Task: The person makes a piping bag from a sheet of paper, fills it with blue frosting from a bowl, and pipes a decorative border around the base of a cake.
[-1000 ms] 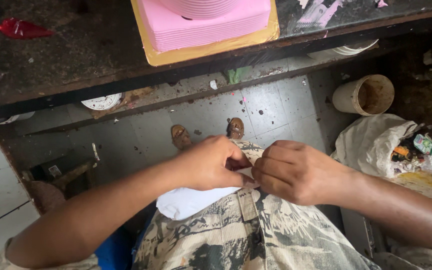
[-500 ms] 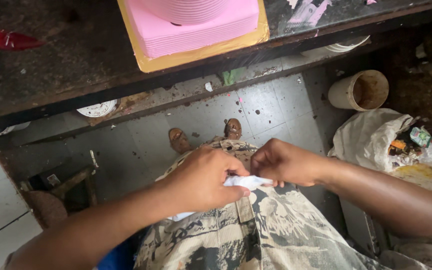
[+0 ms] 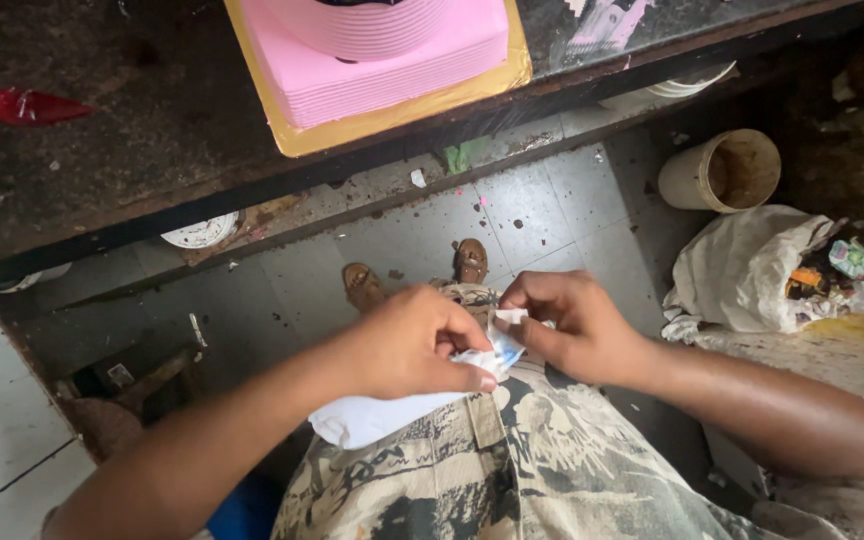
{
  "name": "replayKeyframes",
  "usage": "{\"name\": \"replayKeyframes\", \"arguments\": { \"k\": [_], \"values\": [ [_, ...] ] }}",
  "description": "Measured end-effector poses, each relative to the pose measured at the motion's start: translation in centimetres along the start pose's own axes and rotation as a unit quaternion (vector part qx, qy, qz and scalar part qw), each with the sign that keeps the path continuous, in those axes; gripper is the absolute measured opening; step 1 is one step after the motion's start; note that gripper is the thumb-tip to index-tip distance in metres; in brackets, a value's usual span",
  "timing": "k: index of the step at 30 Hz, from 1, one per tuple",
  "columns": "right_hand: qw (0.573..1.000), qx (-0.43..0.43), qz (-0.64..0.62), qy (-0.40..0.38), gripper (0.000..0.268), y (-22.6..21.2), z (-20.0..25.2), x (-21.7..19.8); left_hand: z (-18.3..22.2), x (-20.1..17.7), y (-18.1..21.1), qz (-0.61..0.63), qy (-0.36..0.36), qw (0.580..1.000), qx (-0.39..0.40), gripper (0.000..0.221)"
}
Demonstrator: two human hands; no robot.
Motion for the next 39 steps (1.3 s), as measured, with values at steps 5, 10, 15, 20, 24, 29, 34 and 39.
{"name": "replayKeyframes", "arguments": {
  "k": [5,10,15,20,24,29,34,39],
  "values": [
    [0.955,0.254,-0.124,-0.090,0.014,6.3,0.7,2.4,1.3,-0.7,2.6,-0.019,0.060,0.992,0.107,0.029],
    [0.958,0.162,-0.066,-0.229,0.015,4.4,1.4,3.2,0.2,-1.9,1.0,-0.008,0.056,0.998,0.039,0.030],
    [0.958,0.186,-0.199,-0.085,0.015,3.4,2.0,2.0,-2.0,-1.4,-1.7,0.009,-0.024,0.999,0.032,0.030],
    [0.979,-0.155,0.077,0.104,0.040,-3.3,4.6,-2.7,-6.7,0.5,-3.6,0.315,-0.112,0.942,0.036,0.027],
    [0.848,-0.311,0.389,0.181,0.025,-4.6,8.8,-4.7,-11.0,3.0,-3.5,0.398,-0.139,0.906,-0.041,0.027],
    [0.851,-0.218,0.341,0.334,0.017,1.8,14.2,-11.7,-18.3,10.7,-0.4,0.427,-0.254,0.864,-0.082,0.027],
    [0.893,0.034,-0.226,0.389,0.008,16.8,20.3,-18.3,-26.2,17.2,1.3,0.429,-0.268,0.853,-0.127,0.026],
    [0.814,0.048,-0.361,0.452,0.009,22.6,24.5,-22.1,-31.9,22.4,2.8,0.447,-0.266,0.836,-0.177,0.025]
  ]
}}
Point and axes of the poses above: each hand's wrist, its own z-axis away from the middle knuckle, its own x-axis out of the palm, y = z × x, the point moved 9 cm from there along -z, towards the middle knuckle, and after that the axes turned 6 degrees about z, right-handed, at the moved point
